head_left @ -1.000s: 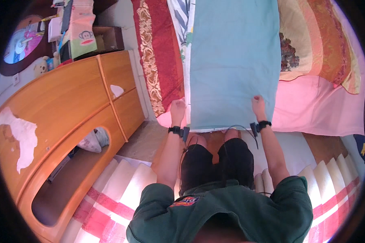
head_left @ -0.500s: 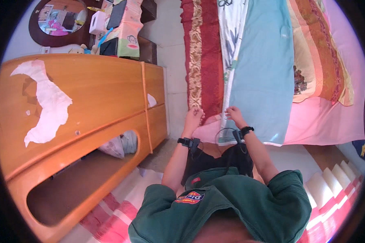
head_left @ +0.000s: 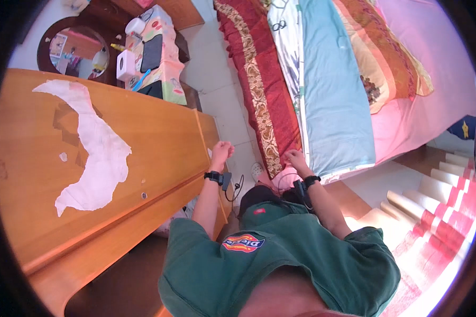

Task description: The person folds a light blue cloth on a bed, smooths it by hand, and then overlays a patterned towel on top of it.

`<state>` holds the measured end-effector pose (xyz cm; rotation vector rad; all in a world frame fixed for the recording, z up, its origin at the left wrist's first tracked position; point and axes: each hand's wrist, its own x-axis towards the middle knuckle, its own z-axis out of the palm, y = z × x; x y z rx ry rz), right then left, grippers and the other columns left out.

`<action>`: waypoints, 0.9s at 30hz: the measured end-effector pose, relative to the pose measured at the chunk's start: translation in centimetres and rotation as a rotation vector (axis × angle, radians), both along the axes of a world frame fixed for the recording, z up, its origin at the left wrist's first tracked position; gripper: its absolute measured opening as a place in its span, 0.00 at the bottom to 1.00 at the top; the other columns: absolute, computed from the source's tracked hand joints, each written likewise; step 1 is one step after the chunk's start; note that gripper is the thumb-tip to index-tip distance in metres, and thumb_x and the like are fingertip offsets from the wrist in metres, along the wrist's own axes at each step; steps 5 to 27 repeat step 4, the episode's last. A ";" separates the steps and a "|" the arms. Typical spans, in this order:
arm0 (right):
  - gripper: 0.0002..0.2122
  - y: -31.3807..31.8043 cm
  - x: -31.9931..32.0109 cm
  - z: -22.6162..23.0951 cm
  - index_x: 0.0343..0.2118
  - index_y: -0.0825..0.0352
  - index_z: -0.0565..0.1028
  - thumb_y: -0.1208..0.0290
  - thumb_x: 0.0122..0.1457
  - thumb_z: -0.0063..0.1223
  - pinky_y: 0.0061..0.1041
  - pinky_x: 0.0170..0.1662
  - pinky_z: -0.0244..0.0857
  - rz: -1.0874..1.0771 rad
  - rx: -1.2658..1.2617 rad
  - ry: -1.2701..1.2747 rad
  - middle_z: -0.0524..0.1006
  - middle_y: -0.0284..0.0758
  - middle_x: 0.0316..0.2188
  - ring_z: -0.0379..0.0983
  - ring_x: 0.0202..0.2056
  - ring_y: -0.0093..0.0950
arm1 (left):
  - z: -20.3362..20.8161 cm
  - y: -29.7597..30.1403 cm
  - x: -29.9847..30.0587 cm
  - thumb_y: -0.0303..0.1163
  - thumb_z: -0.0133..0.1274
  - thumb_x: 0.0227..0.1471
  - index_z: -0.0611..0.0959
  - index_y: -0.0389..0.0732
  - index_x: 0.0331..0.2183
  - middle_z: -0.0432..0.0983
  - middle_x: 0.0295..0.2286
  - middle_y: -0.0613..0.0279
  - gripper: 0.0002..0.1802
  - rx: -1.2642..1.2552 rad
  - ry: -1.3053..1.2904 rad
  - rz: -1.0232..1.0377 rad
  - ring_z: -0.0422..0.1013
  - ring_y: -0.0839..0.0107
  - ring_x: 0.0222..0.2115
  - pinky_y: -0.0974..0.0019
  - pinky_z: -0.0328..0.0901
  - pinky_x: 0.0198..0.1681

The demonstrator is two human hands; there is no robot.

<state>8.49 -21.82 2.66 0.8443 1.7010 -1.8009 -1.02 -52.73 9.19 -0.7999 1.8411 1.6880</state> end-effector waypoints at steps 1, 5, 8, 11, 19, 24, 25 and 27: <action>0.08 -1.0 -1.2 1.2 0.32 0.66 0.74 0.67 0.56 0.48 0.22 0.28 0.69 0.030 0.127 0.132 0.75 0.32 0.25 0.73 0.27 0.22 | 0.3 0.4 -0.8 0.32 0.48 0.54 0.73 0.37 0.32 0.74 0.25 0.63 0.08 -0.001 0.002 -0.010 0.70 0.77 0.24 0.72 0.65 0.28; 0.08 -2.0 -3.5 2.5 0.33 0.65 0.75 0.68 0.57 0.48 0.20 0.31 0.69 -0.180 -0.011 0.145 0.75 0.32 0.23 0.72 0.27 0.20 | 2.1 2.0 -2.1 0.32 0.48 0.53 0.75 0.37 0.32 0.74 0.23 0.64 0.08 0.040 0.173 -0.148 0.71 0.75 0.23 0.72 0.66 0.27; 0.08 -2.0 -3.5 2.5 0.33 0.65 0.75 0.68 0.57 0.48 0.20 0.31 0.69 -0.180 -0.011 0.145 0.75 0.32 0.23 0.72 0.27 0.20 | 2.1 2.0 -2.1 0.32 0.48 0.53 0.75 0.37 0.32 0.74 0.23 0.64 0.08 0.040 0.173 -0.148 0.71 0.75 0.23 0.72 0.66 0.27; 0.08 -2.0 -3.5 2.5 0.33 0.65 0.75 0.68 0.57 0.48 0.20 0.31 0.69 -0.180 -0.011 0.145 0.75 0.32 0.23 0.72 0.27 0.20 | 2.1 2.0 -2.1 0.32 0.48 0.53 0.75 0.37 0.32 0.74 0.23 0.64 0.08 0.040 0.173 -0.148 0.71 0.75 0.23 0.72 0.66 0.27; 0.08 -2.0 -3.5 2.5 0.33 0.65 0.75 0.68 0.57 0.48 0.20 0.31 0.69 -0.180 -0.011 0.145 0.75 0.32 0.23 0.72 0.27 0.20 | 2.1 2.0 -2.1 0.32 0.48 0.53 0.75 0.37 0.32 0.74 0.23 0.64 0.08 0.040 0.173 -0.148 0.71 0.75 0.23 0.72 0.66 0.27; 0.08 -2.0 -3.5 2.5 0.33 0.65 0.75 0.68 0.57 0.48 0.20 0.31 0.69 -0.180 -0.011 0.145 0.75 0.32 0.23 0.72 0.27 0.20 | 2.1 2.0 -2.1 0.32 0.48 0.53 0.75 0.37 0.32 0.74 0.23 0.64 0.08 0.040 0.173 -0.148 0.71 0.75 0.23 0.72 0.66 0.27; 0.08 -2.0 -3.5 2.5 0.33 0.65 0.75 0.68 0.57 0.48 0.20 0.31 0.69 -0.180 -0.011 0.145 0.75 0.32 0.23 0.72 0.27 0.20 | 2.1 2.0 -2.1 0.32 0.48 0.53 0.75 0.37 0.32 0.74 0.23 0.64 0.08 0.040 0.173 -0.148 0.71 0.75 0.23 0.72 0.66 0.27; 0.08 -2.0 -3.5 2.5 0.33 0.65 0.75 0.68 0.57 0.48 0.20 0.31 0.69 -0.180 -0.011 0.145 0.75 0.32 0.23 0.72 0.27 0.20 | 2.1 2.0 -2.1 0.32 0.48 0.53 0.75 0.37 0.32 0.74 0.23 0.64 0.08 0.040 0.173 -0.148 0.71 0.75 0.23 0.72 0.66 0.27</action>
